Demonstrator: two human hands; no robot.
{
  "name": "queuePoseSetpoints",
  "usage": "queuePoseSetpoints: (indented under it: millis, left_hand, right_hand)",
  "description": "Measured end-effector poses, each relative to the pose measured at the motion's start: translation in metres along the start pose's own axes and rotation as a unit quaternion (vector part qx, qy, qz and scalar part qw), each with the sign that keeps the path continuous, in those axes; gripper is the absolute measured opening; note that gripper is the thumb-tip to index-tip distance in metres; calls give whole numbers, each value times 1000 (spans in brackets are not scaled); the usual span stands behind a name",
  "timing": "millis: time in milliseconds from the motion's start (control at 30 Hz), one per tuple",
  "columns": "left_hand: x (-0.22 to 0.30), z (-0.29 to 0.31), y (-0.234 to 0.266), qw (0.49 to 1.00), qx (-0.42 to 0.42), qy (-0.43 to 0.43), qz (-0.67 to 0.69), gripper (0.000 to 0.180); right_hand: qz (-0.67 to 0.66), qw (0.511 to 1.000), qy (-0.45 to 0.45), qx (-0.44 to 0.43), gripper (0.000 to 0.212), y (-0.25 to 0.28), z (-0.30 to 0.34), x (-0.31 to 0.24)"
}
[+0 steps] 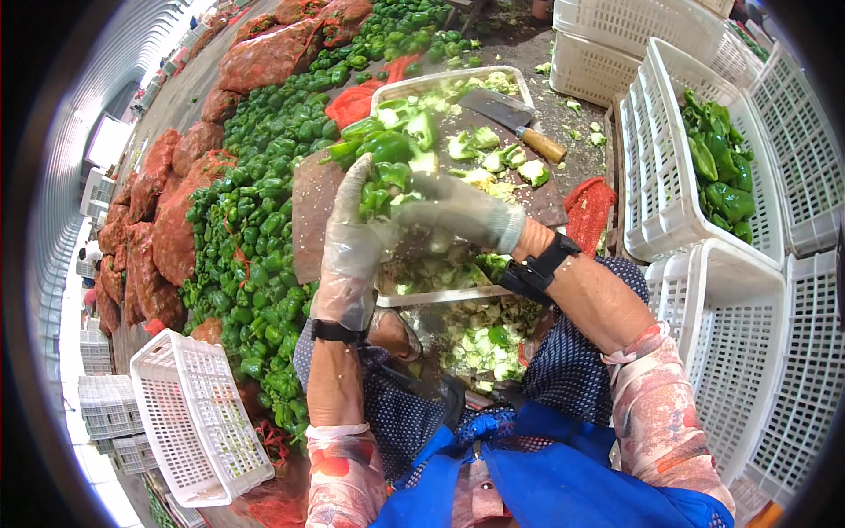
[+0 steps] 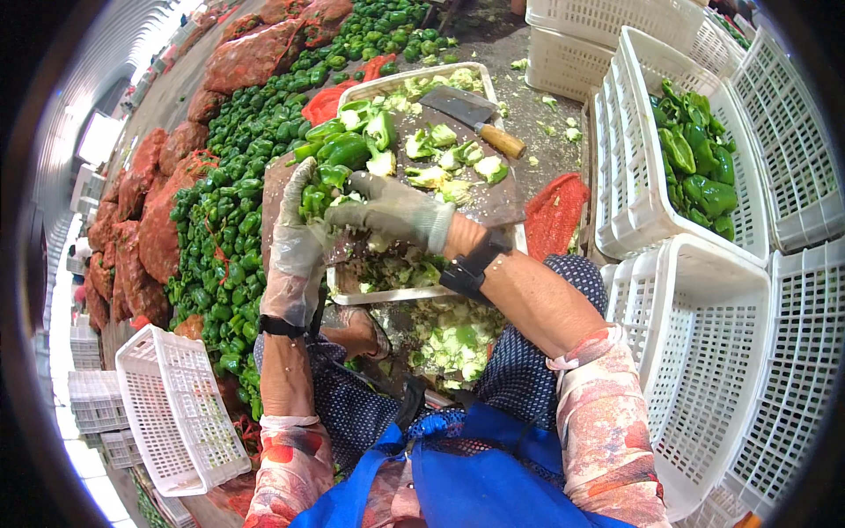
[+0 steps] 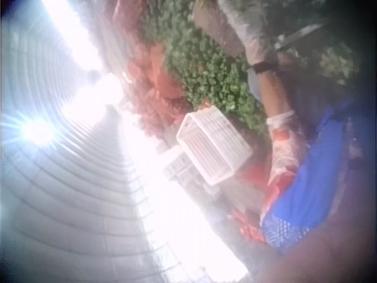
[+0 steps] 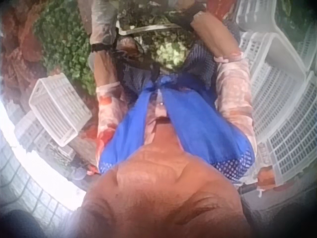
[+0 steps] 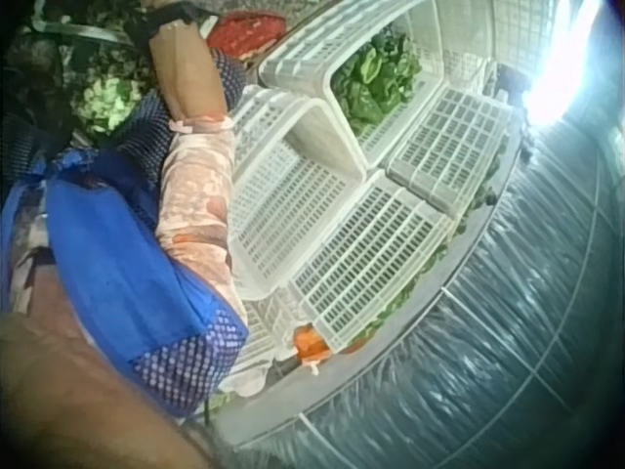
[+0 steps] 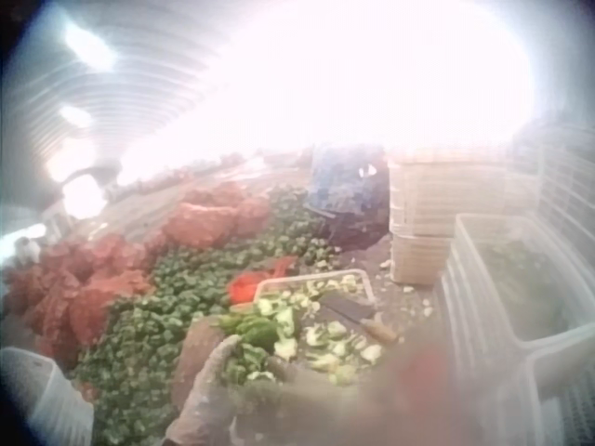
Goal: Processing and cutting green bell peppers at an agricultural facility.
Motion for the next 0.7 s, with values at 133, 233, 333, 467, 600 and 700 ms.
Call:
queuePoseSetpoints:
  millis: [133, 233, 333, 467, 600, 700]
  left_hand:
    - [18, -5, 5, 965, 102, 128, 206, 67]
    - [6, -4, 10, 962, 55, 108, 246, 65]
    - [13, 3, -1, 961, 3, 104, 257, 67]
    - [-3, 4, -23, 938, 6, 176, 299, 63]
    - [-1, 0, -18, 954, -2, 137, 265, 65]
    - [6, 4, -5, 946, 16, 152, 285, 55]
  right_hand:
    - [267, 929, 144, 211, 33, 25, -2, 2]
    - [305, 896, 227, 230, 28, 23, 8, -14]
    - [386, 861, 267, 195, 30, 1, 10, -26]
    - [489, 823, 189, 216, 34, 2, 7, -14]
    - [490, 859, 77, 128, 28, -1, -2, 1]
    - [422, 903, 84, 10, 30, 1, 0, -3]
Point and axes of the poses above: each hand's wrist, its own z-axis away from the middle knuckle, its own y-axis out of the back of the hand, x = y × z, the point moved 5 cm from there along -z, towards the middle knuckle, and after that the axes turned 2 degrees about -z, right-handed, at the moved point
